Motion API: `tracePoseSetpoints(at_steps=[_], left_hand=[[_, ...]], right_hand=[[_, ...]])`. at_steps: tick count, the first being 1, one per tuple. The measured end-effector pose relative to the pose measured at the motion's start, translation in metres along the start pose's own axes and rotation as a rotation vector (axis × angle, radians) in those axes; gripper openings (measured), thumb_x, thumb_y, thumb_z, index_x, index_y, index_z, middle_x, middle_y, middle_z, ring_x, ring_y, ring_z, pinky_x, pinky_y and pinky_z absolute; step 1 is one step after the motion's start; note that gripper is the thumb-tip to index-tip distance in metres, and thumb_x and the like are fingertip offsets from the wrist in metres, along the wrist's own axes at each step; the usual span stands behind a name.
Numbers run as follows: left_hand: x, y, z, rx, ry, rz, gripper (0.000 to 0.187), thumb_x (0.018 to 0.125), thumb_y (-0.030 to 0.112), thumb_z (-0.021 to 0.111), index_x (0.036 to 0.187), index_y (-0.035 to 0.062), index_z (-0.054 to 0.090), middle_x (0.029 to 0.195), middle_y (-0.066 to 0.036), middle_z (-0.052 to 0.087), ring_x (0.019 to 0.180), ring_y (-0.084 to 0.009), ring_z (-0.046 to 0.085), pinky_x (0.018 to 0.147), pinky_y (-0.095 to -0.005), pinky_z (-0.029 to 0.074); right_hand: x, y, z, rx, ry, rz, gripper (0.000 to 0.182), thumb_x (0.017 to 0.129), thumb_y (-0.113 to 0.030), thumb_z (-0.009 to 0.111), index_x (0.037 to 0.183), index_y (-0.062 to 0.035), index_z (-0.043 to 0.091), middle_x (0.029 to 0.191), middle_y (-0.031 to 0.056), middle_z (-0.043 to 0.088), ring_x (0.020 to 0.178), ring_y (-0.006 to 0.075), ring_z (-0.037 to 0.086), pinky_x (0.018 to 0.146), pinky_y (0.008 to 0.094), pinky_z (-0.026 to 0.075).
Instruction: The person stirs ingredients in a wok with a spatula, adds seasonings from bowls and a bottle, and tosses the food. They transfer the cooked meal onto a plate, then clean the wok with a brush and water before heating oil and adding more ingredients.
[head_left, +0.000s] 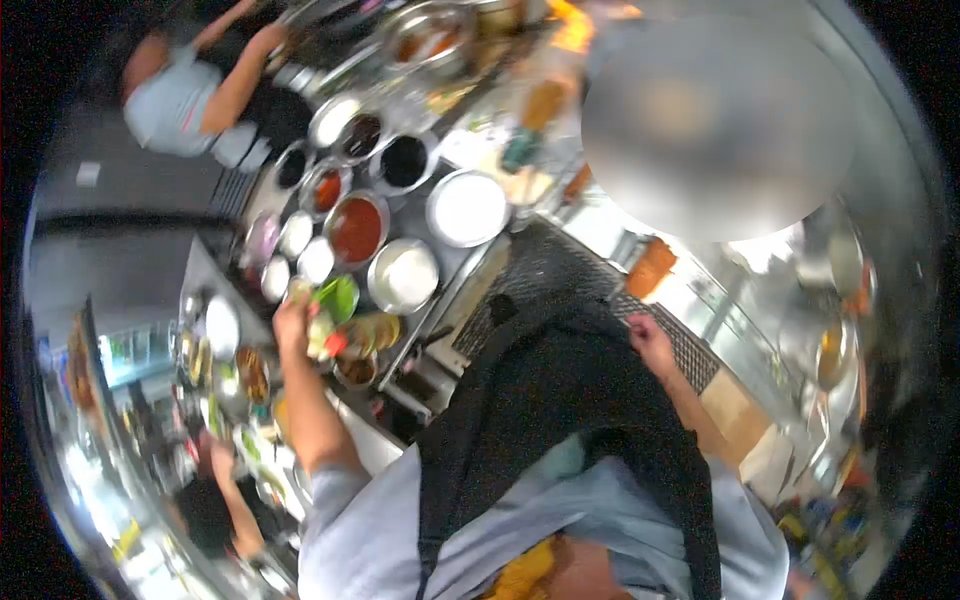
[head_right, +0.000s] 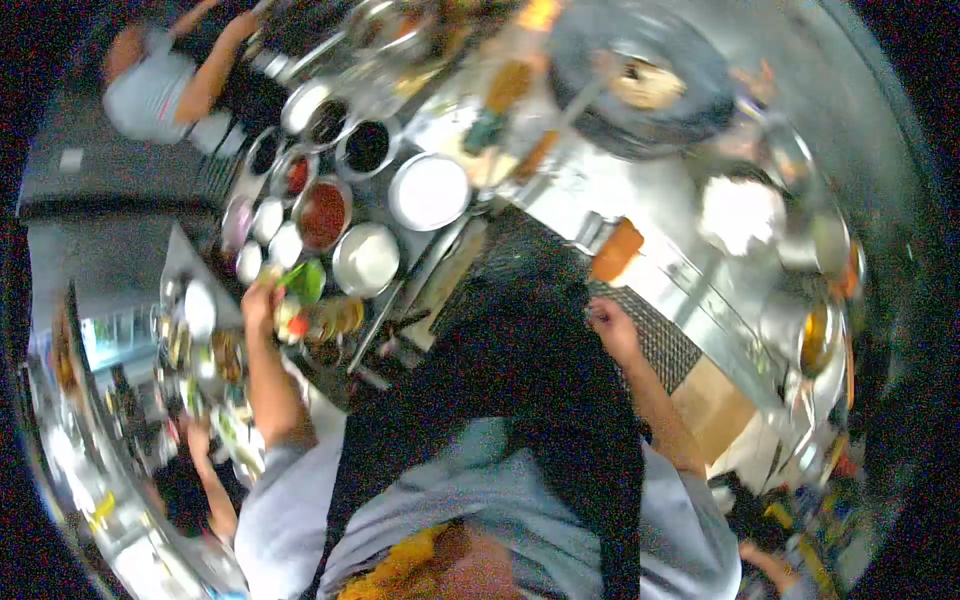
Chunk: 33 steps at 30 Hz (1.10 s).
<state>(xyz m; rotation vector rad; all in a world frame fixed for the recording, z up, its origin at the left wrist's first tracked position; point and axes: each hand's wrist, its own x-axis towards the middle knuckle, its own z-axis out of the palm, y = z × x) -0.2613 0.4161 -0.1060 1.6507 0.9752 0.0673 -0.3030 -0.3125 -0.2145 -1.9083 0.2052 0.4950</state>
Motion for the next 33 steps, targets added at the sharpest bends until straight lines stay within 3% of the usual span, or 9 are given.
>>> tracePoseSetpoints(at_steps=[6, 7, 14, 16, 18, 21, 28, 32, 33], left_hand=[[-0.129, 0.160, 0.167, -0.139, -0.343, 0.148, 0.021, 0.094, 0.008, 0.063, 0.111, -0.0035, 0.060, 0.089, -0.007, 0.066, 0.072, -0.0138, 0.065, 0.064, -0.0237, 0.056], [-0.147, 0.181, 0.203, -0.114, -0.431, 0.176, 0.022, 0.094, 0.009, 0.063, 0.112, -0.0035, 0.060, 0.092, -0.008, 0.066, 0.073, -0.0139, 0.065, 0.066, -0.0244, 0.056], [-0.212, 0.276, 0.476, 0.344, -0.710, 0.775, 0.031, 0.090, 0.013, 0.068, 0.114, -0.0061, 0.065, 0.096, -0.010, 0.070, 0.082, -0.0136, 0.067, 0.075, -0.0273, 0.056], [-0.185, 0.270, 0.557, 0.176, -0.866, 0.676, 0.038, 0.089, 0.018, 0.069, 0.118, -0.0056, 0.065, 0.101, -0.013, 0.072, 0.088, -0.0173, 0.070, 0.082, -0.0300, 0.055], [-0.155, 0.267, 0.620, 0.506, -0.618, 1.143, 0.043, 0.086, 0.022, 0.071, 0.120, -0.0034, 0.065, 0.105, -0.017, 0.072, 0.095, -0.0224, 0.071, 0.086, -0.0319, 0.054], [-0.166, 0.278, 0.654, 0.607, -0.488, 1.244, 0.039, 0.084, 0.024, 0.072, 0.115, 0.0011, 0.068, 0.106, -0.018, 0.071, 0.098, -0.0280, 0.071, 0.088, -0.0345, 0.054], [-0.160, 0.271, 0.680, 0.488, -0.603, 1.211, 0.028, 0.084, 0.019, 0.069, 0.107, 0.0058, 0.073, 0.101, -0.017, 0.072, 0.094, -0.0279, 0.071, 0.083, -0.0355, 0.055], [-0.148, 0.280, 0.717, 0.245, -0.729, 1.100, 0.032, 0.089, 0.017, 0.067, 0.119, 0.0090, 0.068, 0.106, -0.016, 0.072, 0.094, -0.0231, 0.070, 0.084, -0.0332, 0.053], [-0.150, 0.279, 0.717, 0.422, -0.693, 1.285, 0.032, 0.088, 0.018, 0.067, 0.119, 0.0085, 0.068, 0.106, -0.017, 0.072, 0.094, -0.0254, 0.070, 0.084, -0.0345, 0.053]], right_hand=[[-0.014, -0.006, -0.029, 0.129, 0.161, 0.053, 0.027, 0.090, -0.007, 0.066, 0.117, -0.0060, 0.061, 0.094, 0.0075, 0.069, 0.084, 0.0140, 0.063, 0.078, 0.0287, 0.051], [-0.014, 0.005, -0.032, 0.379, 0.208, 0.028, 0.022, 0.094, -0.007, 0.060, 0.116, -0.0036, 0.059, 0.091, 0.0081, 0.069, 0.082, 0.0127, 0.063, 0.075, 0.0280, 0.051], [-0.042, -0.009, -0.103, 0.547, 0.524, 0.032, 0.019, 0.098, -0.006, 0.051, 0.116, 0.0007, 0.057, 0.089, 0.0087, 0.068, 0.078, 0.0127, 0.063, 0.071, 0.0265, 0.054], [-0.049, -0.005, -0.113, 0.542, 0.560, 0.029, 0.020, 0.099, -0.006, 0.051, 0.117, 0.0005, 0.056, 0.089, 0.0089, 0.067, 0.079, 0.0133, 0.063, 0.071, 0.0271, 0.054], [-0.055, 0.000, -0.119, 0.535, 0.584, 0.022, 0.020, 0.098, -0.004, 0.050, 0.117, 0.0012, 0.056, 0.089, 0.0093, 0.066, 0.080, 0.0139, 0.063, 0.073, 0.0275, 0.054], [-0.059, -0.006, -0.119, 0.602, 0.610, 0.052, 0.021, 0.098, -0.004, 0.051, 0.118, 0.0018, 0.056, 0.089, 0.0085, 0.066, 0.081, 0.0137, 0.063, 0.074, 0.0266, 0.053], [-0.025, -0.034, -0.102, 0.648, 0.525, 0.056, 0.022, 0.096, -0.001, 0.052, 0.118, -0.0007, 0.057, 0.089, 0.0076, 0.066, 0.078, 0.0133, 0.063, 0.075, 0.0265, 0.052], [0.023, -0.078, -0.092, 0.567, 0.477, -0.117, 0.023, 0.095, -0.002, 0.055, 0.117, -0.0014, 0.059, 0.090, 0.0076, 0.068, 0.080, 0.0128, 0.063, 0.073, 0.0264, 0.052], [0.032, -0.092, -0.089, 0.517, 0.465, -0.161, 0.023, 0.094, -0.002, 0.056, 0.117, -0.0014, 0.059, 0.091, 0.0074, 0.068, 0.081, 0.0126, 0.064, 0.072, 0.0269, 0.052]])
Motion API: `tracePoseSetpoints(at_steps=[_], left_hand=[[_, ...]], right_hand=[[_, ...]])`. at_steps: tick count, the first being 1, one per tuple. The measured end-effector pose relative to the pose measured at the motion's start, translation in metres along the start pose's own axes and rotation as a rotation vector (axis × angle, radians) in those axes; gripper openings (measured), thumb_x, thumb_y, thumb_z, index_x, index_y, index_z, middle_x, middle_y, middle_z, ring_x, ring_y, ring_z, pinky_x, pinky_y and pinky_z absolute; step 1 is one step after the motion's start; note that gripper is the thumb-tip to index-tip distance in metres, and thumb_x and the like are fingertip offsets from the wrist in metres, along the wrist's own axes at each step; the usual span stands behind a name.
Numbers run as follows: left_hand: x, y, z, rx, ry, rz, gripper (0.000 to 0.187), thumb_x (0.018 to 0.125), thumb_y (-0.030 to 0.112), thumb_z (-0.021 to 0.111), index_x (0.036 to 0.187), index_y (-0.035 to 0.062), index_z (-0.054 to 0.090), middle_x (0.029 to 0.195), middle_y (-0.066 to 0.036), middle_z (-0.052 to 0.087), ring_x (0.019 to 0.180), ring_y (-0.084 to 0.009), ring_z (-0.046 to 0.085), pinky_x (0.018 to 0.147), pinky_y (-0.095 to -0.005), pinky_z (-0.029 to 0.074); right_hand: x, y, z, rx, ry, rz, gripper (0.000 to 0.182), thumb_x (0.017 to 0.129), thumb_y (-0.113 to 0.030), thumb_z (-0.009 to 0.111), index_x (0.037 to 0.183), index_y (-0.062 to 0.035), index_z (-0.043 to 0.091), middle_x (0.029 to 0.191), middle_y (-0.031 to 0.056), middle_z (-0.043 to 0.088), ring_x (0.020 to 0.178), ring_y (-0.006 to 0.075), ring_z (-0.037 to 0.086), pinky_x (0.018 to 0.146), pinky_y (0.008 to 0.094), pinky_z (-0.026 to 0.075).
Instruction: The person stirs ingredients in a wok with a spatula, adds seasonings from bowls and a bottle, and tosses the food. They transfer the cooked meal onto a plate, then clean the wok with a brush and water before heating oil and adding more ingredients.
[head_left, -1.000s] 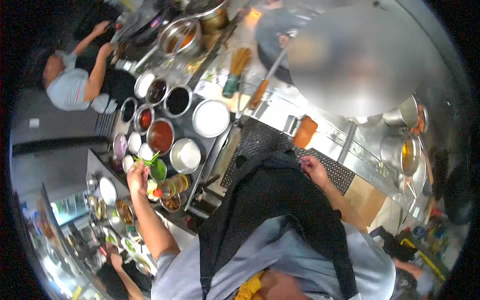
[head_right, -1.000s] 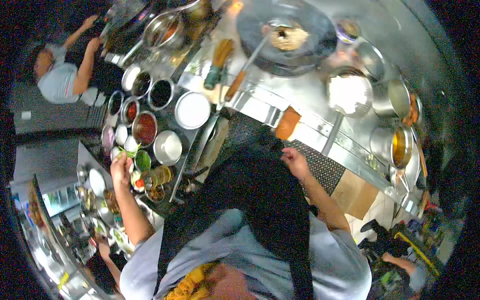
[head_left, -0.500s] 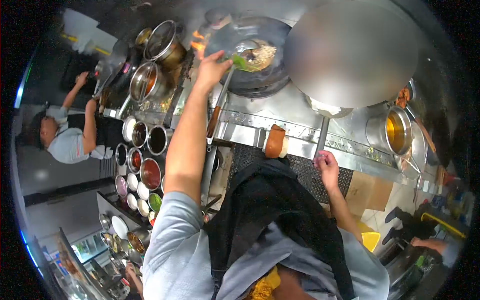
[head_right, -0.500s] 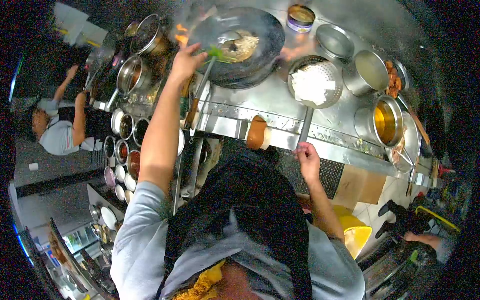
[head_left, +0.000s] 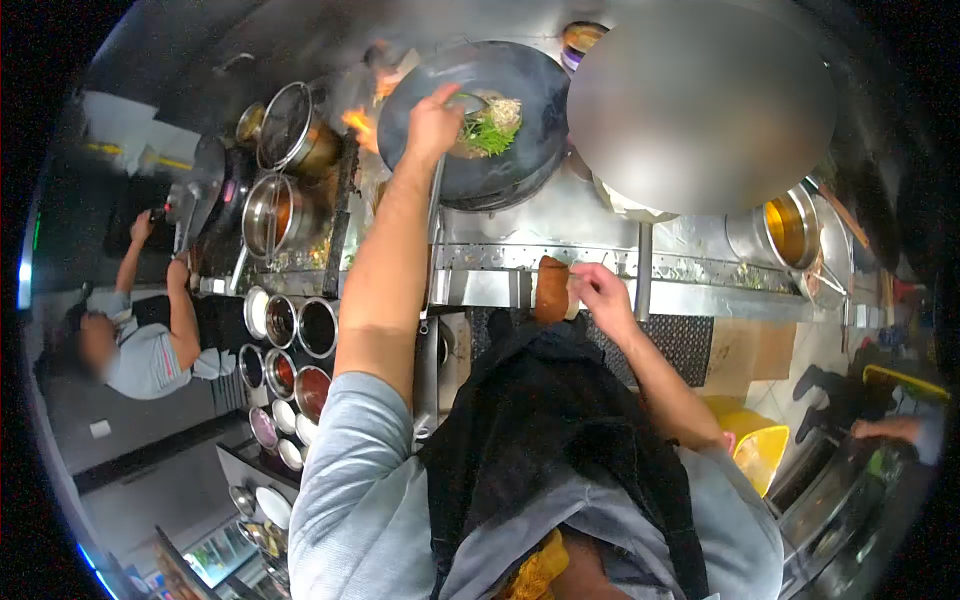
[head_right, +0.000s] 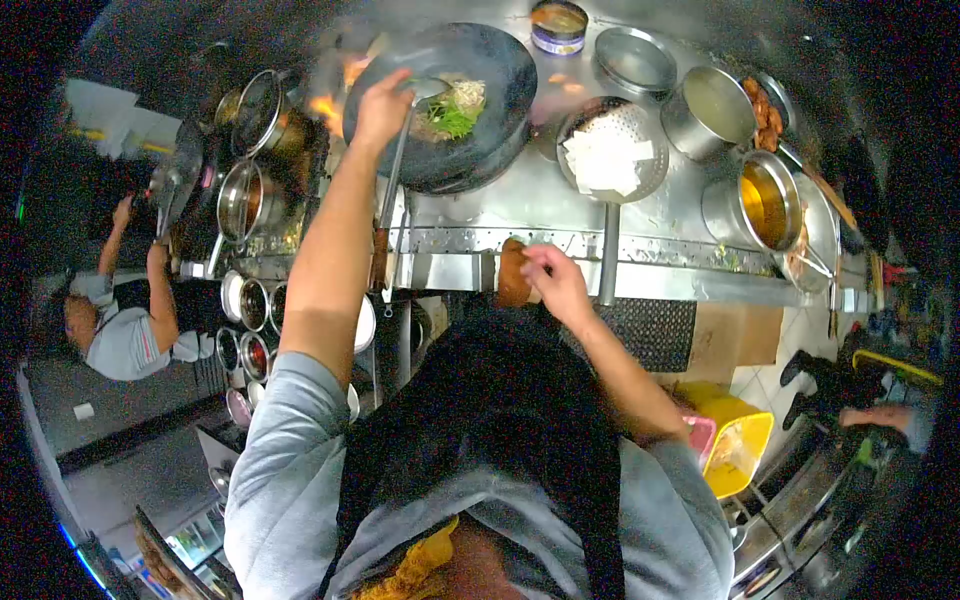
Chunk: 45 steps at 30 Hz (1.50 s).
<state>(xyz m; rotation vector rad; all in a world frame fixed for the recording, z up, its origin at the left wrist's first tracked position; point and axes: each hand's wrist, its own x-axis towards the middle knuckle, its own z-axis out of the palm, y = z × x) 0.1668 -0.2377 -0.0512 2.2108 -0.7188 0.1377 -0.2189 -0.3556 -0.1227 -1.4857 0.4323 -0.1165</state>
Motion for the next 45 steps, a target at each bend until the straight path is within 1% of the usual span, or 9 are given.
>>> tracePoseSetpoints(at_steps=[7, 9, 12, 19, 28, 34, 37, 40, 45], left_hand=[[-0.084, 0.021, -0.065, 0.265, -0.171, -0.138, 0.050, 0.084, 0.026, 0.065, 0.131, 0.0096, 0.059, 0.104, -0.023, 0.068, 0.096, -0.0399, 0.066, 0.089, -0.0429, 0.052], [-0.158, -0.012, -0.065, 0.625, -0.223, 0.030, 0.061, 0.086, 0.023, 0.061, 0.144, 0.0090, 0.045, 0.106, -0.028, 0.066, 0.097, -0.0424, 0.065, 0.089, -0.0469, 0.051], [-0.204, -0.058, -0.073, 0.346, -0.531, -0.333, 0.070, 0.088, 0.025, 0.059, 0.150, 0.0081, 0.032, 0.108, -0.034, 0.062, 0.099, -0.0453, 0.063, 0.091, -0.0497, 0.048], [-0.239, -0.031, -0.194, 0.117, -0.559, -0.277, 0.059, 0.095, 0.022, 0.055, 0.149, 0.0106, 0.036, 0.101, -0.029, 0.066, 0.096, -0.0478, 0.063, 0.083, -0.0508, 0.049], [-0.187, -0.076, -0.066, 0.146, -0.412, -0.249, 0.059, 0.091, 0.019, 0.055, 0.147, 0.0146, 0.040, 0.092, -0.034, 0.064, 0.088, -0.0499, 0.063, 0.080, -0.0528, 0.050], [-0.177, -0.039, -0.178, 0.455, -0.654, -0.283, 0.063, 0.088, 0.017, 0.059, 0.148, 0.0142, 0.040, 0.107, -0.031, 0.064, 0.099, -0.0454, 0.063, 0.088, -0.0488, 0.050], [-0.171, -0.074, -0.107, 0.276, -0.407, -0.275, 0.062, 0.088, 0.017, 0.061, 0.147, 0.0124, 0.042, 0.111, -0.031, 0.063, 0.105, -0.0445, 0.062, 0.091, -0.0476, 0.049], [-0.171, -0.076, -0.099, 0.070, -0.549, -0.295, 0.061, 0.089, 0.016, 0.061, 0.146, 0.0091, 0.042, 0.124, -0.029, 0.059, 0.116, -0.0417, 0.058, 0.097, -0.0411, 0.047], [-0.199, 0.022, -0.217, 0.368, -0.695, -0.310, 0.059, 0.089, 0.015, 0.064, 0.145, 0.0106, 0.045, 0.122, -0.027, 0.061, 0.113, -0.0378, 0.062, 0.096, -0.0379, 0.047]], right_hand=[[0.060, -0.046, 0.080, -0.232, 0.065, -0.040, 0.029, 0.089, -0.012, 0.065, 0.116, -0.0020, 0.061, 0.096, 0.0118, 0.069, 0.090, 0.0186, 0.066, 0.083, 0.0320, 0.051], [0.087, -0.055, 0.097, -0.777, 0.276, -0.577, 0.034, 0.085, -0.015, 0.068, 0.116, -0.0030, 0.063, 0.099, 0.0141, 0.069, 0.104, 0.0280, 0.063, 0.093, 0.0377, 0.047], [0.128, -0.047, 0.129, -0.846, 0.290, -0.654, 0.028, 0.082, -0.017, 0.069, 0.107, -0.0042, 0.068, 0.100, 0.0139, 0.069, 0.108, 0.0340, 0.058, 0.097, 0.0428, 0.044], [0.172, -0.018, 0.143, -1.110, 0.093, -0.388, 0.018, 0.085, -0.027, 0.065, 0.085, -0.0097, 0.071, 0.092, 0.0105, 0.068, 0.096, 0.0321, 0.060, 0.084, 0.0463, 0.049], [0.171, -0.027, 0.139, -1.118, 0.035, -0.324, 0.021, 0.087, -0.030, 0.063, 0.085, -0.0106, 0.071, 0.094, 0.0101, 0.070, 0.100, 0.0301, 0.061, 0.086, 0.0467, 0.048], [0.167, -0.037, 0.137, -1.094, 0.014, -0.266, 0.023, 0.088, -0.032, 0.061, 0.087, -0.0116, 0.072, 0.096, 0.0103, 0.071, 0.101, 0.0313, 0.062, 0.090, 0.0466, 0.047], [0.167, -0.036, 0.139, -1.096, 0.044, -0.289, 0.024, 0.089, -0.033, 0.061, 0.087, -0.0121, 0.073, 0.093, 0.0105, 0.071, 0.099, 0.0325, 0.063, 0.089, 0.0468, 0.048], [0.168, -0.042, 0.136, -1.119, 0.003, -0.266, 0.027, 0.089, -0.035, 0.060, 0.085, -0.0125, 0.073, 0.092, 0.0106, 0.071, 0.097, 0.0324, 0.063, 0.090, 0.0456, 0.049], [0.150, -0.043, 0.131, -1.102, 0.061, -0.373, 0.023, 0.086, -0.031, 0.064, 0.078, -0.0111, 0.072, 0.085, 0.0101, 0.070, 0.088, 0.0321, 0.064, 0.084, 0.0445, 0.049]])
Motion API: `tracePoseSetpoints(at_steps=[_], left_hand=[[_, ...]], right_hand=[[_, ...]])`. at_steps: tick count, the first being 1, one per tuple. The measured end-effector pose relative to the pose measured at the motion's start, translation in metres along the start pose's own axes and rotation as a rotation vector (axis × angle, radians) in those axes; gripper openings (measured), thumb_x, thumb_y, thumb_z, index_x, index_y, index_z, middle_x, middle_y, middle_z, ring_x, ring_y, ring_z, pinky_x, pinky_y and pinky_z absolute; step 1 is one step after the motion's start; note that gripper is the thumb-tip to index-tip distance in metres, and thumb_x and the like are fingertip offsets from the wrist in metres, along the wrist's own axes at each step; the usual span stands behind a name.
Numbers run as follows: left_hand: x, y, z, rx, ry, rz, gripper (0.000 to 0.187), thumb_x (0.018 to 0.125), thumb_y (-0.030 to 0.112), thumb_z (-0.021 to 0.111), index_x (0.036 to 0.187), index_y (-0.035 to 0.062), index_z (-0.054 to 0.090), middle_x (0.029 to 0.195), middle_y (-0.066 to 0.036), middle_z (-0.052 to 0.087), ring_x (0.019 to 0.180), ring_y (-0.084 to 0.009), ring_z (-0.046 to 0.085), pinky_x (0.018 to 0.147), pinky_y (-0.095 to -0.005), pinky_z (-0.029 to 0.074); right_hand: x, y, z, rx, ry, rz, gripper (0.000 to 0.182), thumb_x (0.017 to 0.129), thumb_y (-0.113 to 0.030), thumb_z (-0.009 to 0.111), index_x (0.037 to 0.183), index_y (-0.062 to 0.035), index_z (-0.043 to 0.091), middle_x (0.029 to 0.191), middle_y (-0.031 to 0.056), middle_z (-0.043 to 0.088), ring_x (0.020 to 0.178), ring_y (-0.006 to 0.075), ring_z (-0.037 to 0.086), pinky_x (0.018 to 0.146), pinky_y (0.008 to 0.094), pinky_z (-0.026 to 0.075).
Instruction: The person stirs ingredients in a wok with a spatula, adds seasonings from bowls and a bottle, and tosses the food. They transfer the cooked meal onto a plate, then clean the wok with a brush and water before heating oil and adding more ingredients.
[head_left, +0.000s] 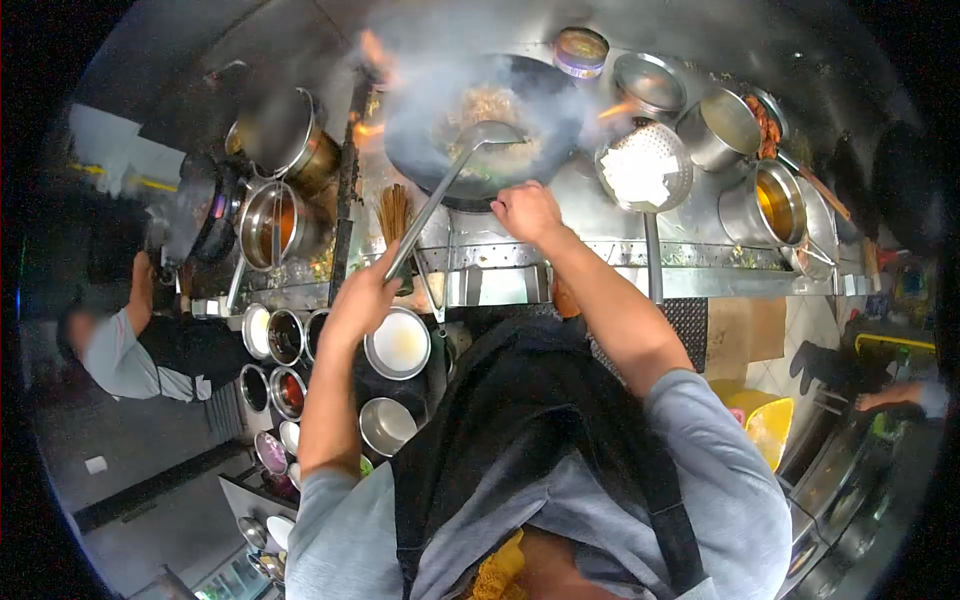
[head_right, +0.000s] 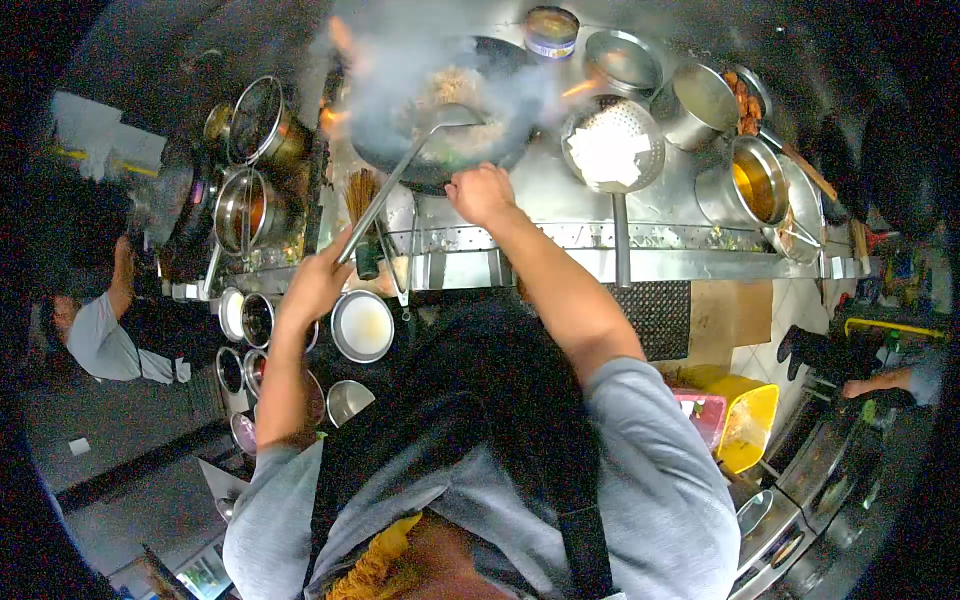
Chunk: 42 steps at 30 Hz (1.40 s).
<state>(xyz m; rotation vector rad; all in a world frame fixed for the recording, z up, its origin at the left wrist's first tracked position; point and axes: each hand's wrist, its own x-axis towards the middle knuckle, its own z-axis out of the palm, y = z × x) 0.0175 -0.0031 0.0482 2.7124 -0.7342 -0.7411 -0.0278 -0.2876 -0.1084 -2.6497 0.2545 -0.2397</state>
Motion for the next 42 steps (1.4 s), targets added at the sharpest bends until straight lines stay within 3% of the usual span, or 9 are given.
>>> tracePoseSetpoints(at_steps=[2, 4, 14, 18, 24, 27, 34, 37, 42], left_hand=[[-0.023, -0.046, -0.005, -0.162, 0.047, 0.214, 0.060, 0.087, 0.011, 0.066, 0.144, 0.0105, 0.047, 0.124, -0.025, 0.062, 0.114, -0.0371, 0.062, 0.097, -0.0373, 0.047], [-0.041, -0.020, -0.036, -0.334, -0.172, -0.077, 0.061, 0.086, 0.008, 0.066, 0.144, 0.0105, 0.046, 0.125, -0.024, 0.061, 0.116, -0.0366, 0.062, 0.097, -0.0374, 0.047], [-0.014, -0.010, 0.046, -0.189, 0.250, 0.084, 0.058, 0.090, 0.015, 0.065, 0.145, 0.0181, 0.045, 0.111, -0.028, 0.064, 0.105, -0.0421, 0.063, 0.090, -0.0421, 0.050], [-0.054, -0.012, -0.008, -0.253, -0.025, -0.013, 0.057, 0.089, 0.015, 0.066, 0.143, 0.0136, 0.047, 0.112, -0.027, 0.065, 0.106, -0.0397, 0.064, 0.091, -0.0399, 0.050], [0.014, -0.006, 0.060, -0.008, 0.126, 0.046, 0.058, 0.090, 0.021, 0.062, 0.145, 0.0185, 0.043, 0.101, -0.028, 0.066, 0.097, -0.0448, 0.063, 0.087, -0.0491, 0.049], [-0.005, 0.002, 0.068, -0.138, 0.213, 0.035, 0.060, 0.091, 0.020, 0.064, 0.147, 0.0185, 0.042, 0.101, -0.026, 0.067, 0.097, -0.0427, 0.065, 0.087, -0.0460, 0.050], [-0.027, -0.017, 0.006, -0.330, 0.090, 0.004, 0.057, 0.090, 0.015, 0.067, 0.144, 0.0087, 0.047, 0.078, -0.013, 0.061, 0.068, -0.0214, 0.056, 0.073, -0.0337, 0.049], [0.039, -0.039, 0.048, -0.183, 0.329, 0.154, 0.056, 0.091, 0.014, 0.064, 0.144, 0.0066, 0.047, 0.109, -0.021, 0.069, 0.085, -0.0255, 0.066, 0.078, -0.0355, 0.051], [0.049, 0.019, 0.075, -0.326, 0.115, -0.109, 0.056, 0.092, 0.015, 0.061, 0.144, 0.0073, 0.045, 0.114, -0.029, 0.065, 0.103, -0.0370, 0.065, 0.092, -0.0386, 0.048]], right_hand=[[-0.008, -0.006, -0.025, 0.000, 0.107, -0.085, 0.022, 0.085, -0.030, 0.065, 0.076, -0.0105, 0.071, 0.083, 0.0101, 0.070, 0.086, 0.0320, 0.063, 0.082, 0.0444, 0.048], [-0.025, -0.016, -0.041, 0.043, 0.165, -0.095, 0.020, 0.083, -0.027, 0.067, 0.074, -0.0096, 0.069, 0.079, 0.0104, 0.068, 0.083, 0.0326, 0.063, 0.077, 0.0461, 0.047], [-0.145, -0.024, -0.007, 0.102, 0.018, -0.045, 0.018, 0.083, -0.024, 0.070, 0.072, -0.0106, 0.068, 0.078, 0.0092, 0.065, 0.083, 0.0301, 0.059, 0.075, 0.0461, 0.044], [-0.075, -0.039, -0.045, 0.115, 0.254, -0.138, 0.018, 0.082, -0.022, 0.071, 0.070, -0.0097, 0.066, 0.074, 0.0115, 0.064, 0.078, 0.0321, 0.060, 0.078, 0.0461, 0.044], [-0.062, -0.030, -0.007, -0.003, 0.147, -0.089, 0.015, 0.085, -0.024, 0.067, 0.081, -0.0104, 0.070, 0.080, 0.0107, 0.068, 0.083, 0.0327, 0.062, 0.080, 0.0468, 0.046], [-0.133, -0.029, -0.006, 0.092, 0.080, -0.063, 0.015, 0.082, -0.025, 0.071, 0.082, -0.0098, 0.073, 0.082, 0.0100, 0.067, 0.085, 0.0306, 0.060, 0.076, 0.0472, 0.044], [-0.026, -0.020, -0.021, 0.081, 0.204, -0.080, 0.022, 0.084, -0.028, 0.068, 0.075, -0.0071, 0.068, 0.080, 0.0122, 0.067, 0.082, 0.0324, 0.061, 0.075, 0.0455, 0.047], [0.001, -0.008, -0.004, 0.107, 0.196, -0.036, 0.023, 0.086, -0.029, 0.066, 0.079, -0.0082, 0.071, 0.083, 0.0114, 0.069, 0.086, 0.0332, 0.062, 0.080, 0.0452, 0.048], [0.004, 0.009, 0.018, 0.201, 0.072, -0.066, 0.021, 0.088, -0.023, 0.065, 0.101, -0.0090, 0.073, 0.106, 0.0135, 0.069, 0.104, 0.0341, 0.061, 0.098, 0.0428, 0.045]])
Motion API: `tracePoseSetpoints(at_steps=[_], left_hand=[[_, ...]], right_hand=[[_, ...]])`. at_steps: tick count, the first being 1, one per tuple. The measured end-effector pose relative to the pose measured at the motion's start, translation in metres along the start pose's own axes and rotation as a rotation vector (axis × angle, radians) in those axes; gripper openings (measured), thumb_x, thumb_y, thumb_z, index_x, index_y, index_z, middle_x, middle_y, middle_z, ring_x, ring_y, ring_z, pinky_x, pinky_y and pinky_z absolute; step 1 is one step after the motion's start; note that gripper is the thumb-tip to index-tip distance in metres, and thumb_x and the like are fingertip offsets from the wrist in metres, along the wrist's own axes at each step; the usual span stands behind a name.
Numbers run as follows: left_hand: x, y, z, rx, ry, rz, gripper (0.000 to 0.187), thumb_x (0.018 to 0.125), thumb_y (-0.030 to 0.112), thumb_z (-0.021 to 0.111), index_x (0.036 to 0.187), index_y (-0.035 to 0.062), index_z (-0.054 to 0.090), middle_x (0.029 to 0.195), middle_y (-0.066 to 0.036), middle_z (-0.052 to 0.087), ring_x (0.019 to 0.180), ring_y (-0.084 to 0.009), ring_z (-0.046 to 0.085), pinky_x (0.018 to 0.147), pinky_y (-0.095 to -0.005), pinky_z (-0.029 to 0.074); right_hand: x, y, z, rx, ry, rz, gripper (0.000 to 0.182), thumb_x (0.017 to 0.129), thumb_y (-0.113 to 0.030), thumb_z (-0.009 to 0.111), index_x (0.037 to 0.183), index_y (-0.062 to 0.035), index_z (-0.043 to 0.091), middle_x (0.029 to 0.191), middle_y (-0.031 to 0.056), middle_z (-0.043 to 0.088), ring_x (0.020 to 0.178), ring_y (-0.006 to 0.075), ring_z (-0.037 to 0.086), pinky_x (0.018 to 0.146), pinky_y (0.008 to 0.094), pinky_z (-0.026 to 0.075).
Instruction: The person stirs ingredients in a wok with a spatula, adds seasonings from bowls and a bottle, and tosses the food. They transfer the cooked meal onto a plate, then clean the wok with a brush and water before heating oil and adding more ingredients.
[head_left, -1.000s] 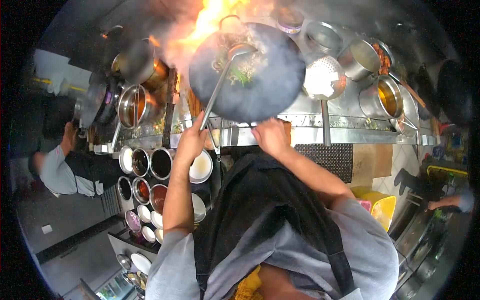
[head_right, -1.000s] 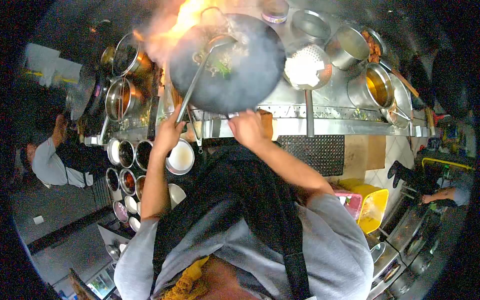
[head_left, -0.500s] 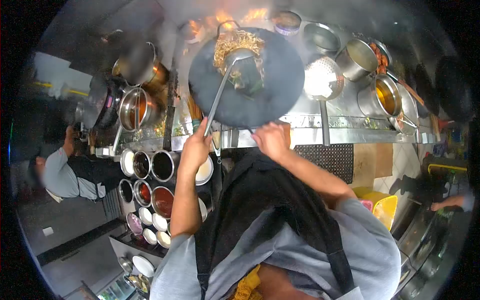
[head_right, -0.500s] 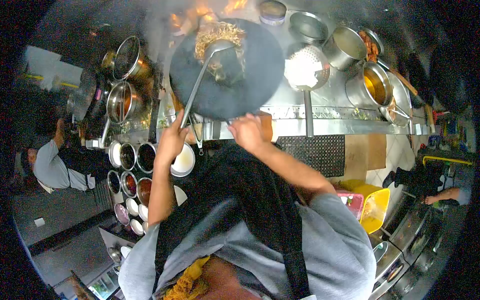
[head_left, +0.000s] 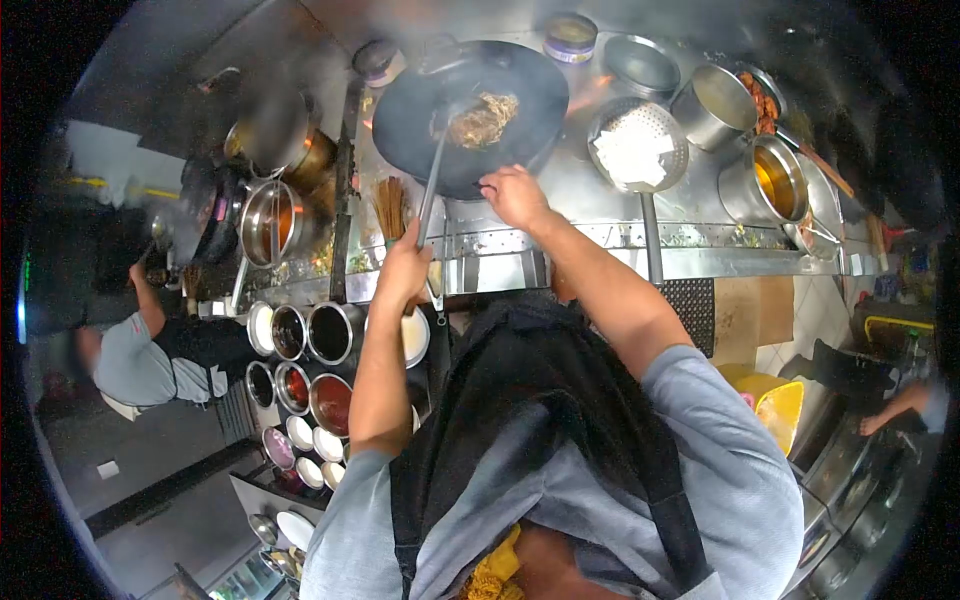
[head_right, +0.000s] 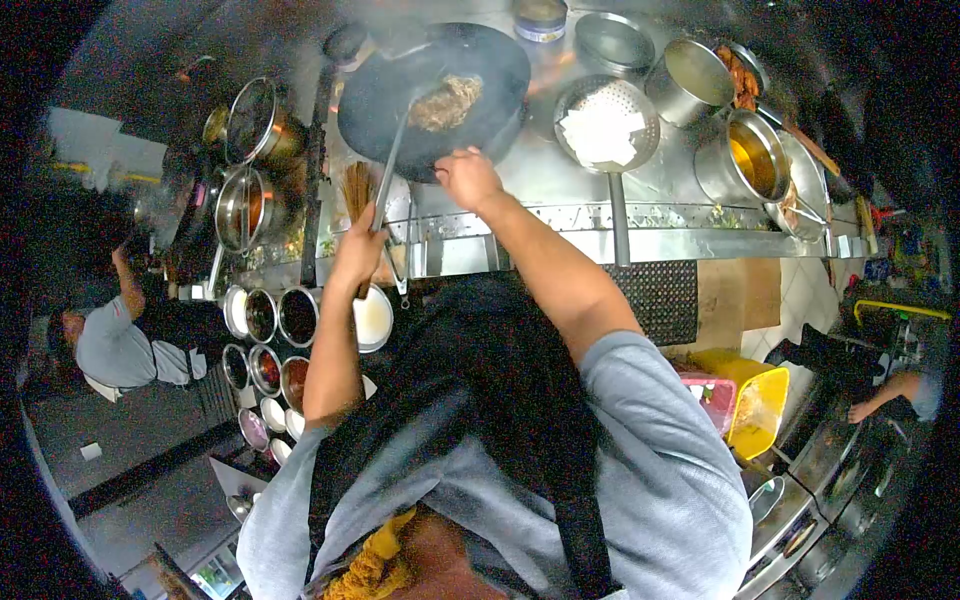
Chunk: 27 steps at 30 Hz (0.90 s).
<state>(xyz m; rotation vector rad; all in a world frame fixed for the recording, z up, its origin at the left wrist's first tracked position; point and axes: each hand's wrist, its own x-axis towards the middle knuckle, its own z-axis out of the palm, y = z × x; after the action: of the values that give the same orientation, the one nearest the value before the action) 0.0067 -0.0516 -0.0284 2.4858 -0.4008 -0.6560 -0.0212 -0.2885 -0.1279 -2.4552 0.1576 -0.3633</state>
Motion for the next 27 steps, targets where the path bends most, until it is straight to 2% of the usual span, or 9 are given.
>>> tracePoseSetpoints(at_steps=[2, 5, 8, 11, 13, 15, 17, 20, 27], left_hand=[[-0.018, -0.034, -0.015, 0.047, 0.057, 0.203, 0.058, 0.090, 0.015, 0.061, 0.145, 0.0118, 0.044, 0.092, -0.029, 0.066, 0.085, -0.0391, 0.067, 0.079, -0.0430, 0.051], [-0.056, -0.029, -0.047, 0.129, 0.051, 0.201, 0.059, 0.088, 0.015, 0.065, 0.144, 0.0162, 0.047, 0.095, -0.027, 0.067, 0.087, -0.0419, 0.066, 0.081, -0.0430, 0.051], [-0.027, -0.030, -0.051, 0.164, -0.061, 0.109, 0.058, 0.090, 0.016, 0.063, 0.145, 0.0154, 0.045, 0.096, -0.028, 0.066, 0.093, -0.0436, 0.065, 0.081, -0.0455, 0.050], [0.043, -0.039, -0.001, 0.019, 0.039, 0.105, 0.058, 0.090, 0.021, 0.060, 0.145, 0.0137, 0.044, 0.103, -0.029, 0.065, 0.097, -0.0437, 0.064, 0.084, -0.0462, 0.050], [0.081, -0.047, 0.049, -0.023, 0.321, 0.348, 0.060, 0.089, 0.022, 0.061, 0.146, 0.0145, 0.043, 0.105, -0.029, 0.065, 0.099, -0.0441, 0.064, 0.087, -0.0461, 0.050], [0.075, -0.035, 0.045, 0.016, 0.206, 0.257, 0.060, 0.089, 0.022, 0.061, 0.146, 0.0153, 0.044, 0.106, -0.029, 0.065, 0.099, -0.0440, 0.064, 0.088, -0.0460, 0.050], [0.063, -0.033, 0.023, 0.033, 0.049, 0.218, 0.059, 0.088, 0.022, 0.061, 0.145, 0.0174, 0.045, 0.108, -0.029, 0.065, 0.101, -0.0437, 0.064, 0.088, -0.0457, 0.050], [-0.006, -0.007, -0.041, 0.215, -0.005, 0.174, 0.057, 0.087, 0.018, 0.063, 0.142, 0.0170, 0.049, 0.098, -0.027, 0.067, 0.095, -0.0421, 0.065, 0.084, -0.0449, 0.050], [0.012, -0.024, -0.022, 0.125, 0.036, 0.099, 0.059, 0.087, 0.016, 0.064, 0.143, 0.0156, 0.048, 0.097, -0.027, 0.067, 0.094, -0.0414, 0.066, 0.082, -0.0457, 0.051]], right_hand=[[-0.025, -0.011, -0.023, 0.041, 0.146, -0.041, 0.024, 0.087, -0.019, 0.066, 0.108, -0.0074, 0.070, 0.113, 0.0154, 0.067, 0.109, 0.0355, 0.059, 0.101, 0.0428, 0.044], [-0.089, -0.021, -0.071, 0.105, 0.312, -0.026, 0.038, 0.083, -0.007, 0.068, 0.120, -0.0032, 0.064, 0.128, 0.0192, 0.061, 0.117, 0.0380, 0.056, 0.102, 0.0429, 0.044], [-0.166, 0.021, -0.087, 0.022, 0.369, 0.232, 0.040, 0.081, -0.002, 0.068, 0.121, -0.0035, 0.063, 0.126, 0.0170, 0.063, 0.118, 0.0346, 0.057, 0.101, 0.0408, 0.044], [-0.216, 0.063, -0.112, -0.210, 0.404, 0.409, 0.040, 0.083, -0.004, 0.066, 0.123, -0.0031, 0.061, 0.125, 0.0177, 0.062, 0.117, 0.0357, 0.056, 0.102, 0.0417, 0.044], [-0.234, 0.088, -0.124, -0.240, 0.468, 0.556, 0.044, 0.085, -0.008, 0.066, 0.127, -0.0027, 0.058, 0.124, 0.0191, 0.062, 0.116, 0.0369, 0.057, 0.100, 0.0424, 0.045], [-0.249, 0.132, -0.119, -0.313, 0.482, 0.602, 0.046, 0.085, -0.010, 0.066, 0.129, -0.0018, 0.056, 0.123, 0.0200, 0.063, 0.113, 0.0371, 0.059, 0.097, 0.0425, 0.046], [-0.262, 0.194, -0.095, 0.199, 0.374, 1.003, 0.048, 0.087, -0.016, 0.066, 0.130, 0.0015, 0.053, 0.114, 0.0190, 0.067, 0.099, 0.0344, 0.065, 0.090, 0.0399, 0.049], [-0.240, 0.169, -0.104, 0.650, 0.098, 1.119, 0.046, 0.090, -0.018, 0.065, 0.131, 0.0000, 0.050, 0.095, 0.0078, 0.066, 0.074, 0.0166, 0.061, 0.064, 0.0291, 0.049], [-0.217, 0.116, -0.113, 1.596, 0.212, 1.201, 0.026, 0.093, -0.015, 0.058, 0.117, -0.0113, 0.051, 0.079, 0.0015, 0.056, 0.060, 0.0128, 0.051, 0.052, 0.0279, 0.043]])
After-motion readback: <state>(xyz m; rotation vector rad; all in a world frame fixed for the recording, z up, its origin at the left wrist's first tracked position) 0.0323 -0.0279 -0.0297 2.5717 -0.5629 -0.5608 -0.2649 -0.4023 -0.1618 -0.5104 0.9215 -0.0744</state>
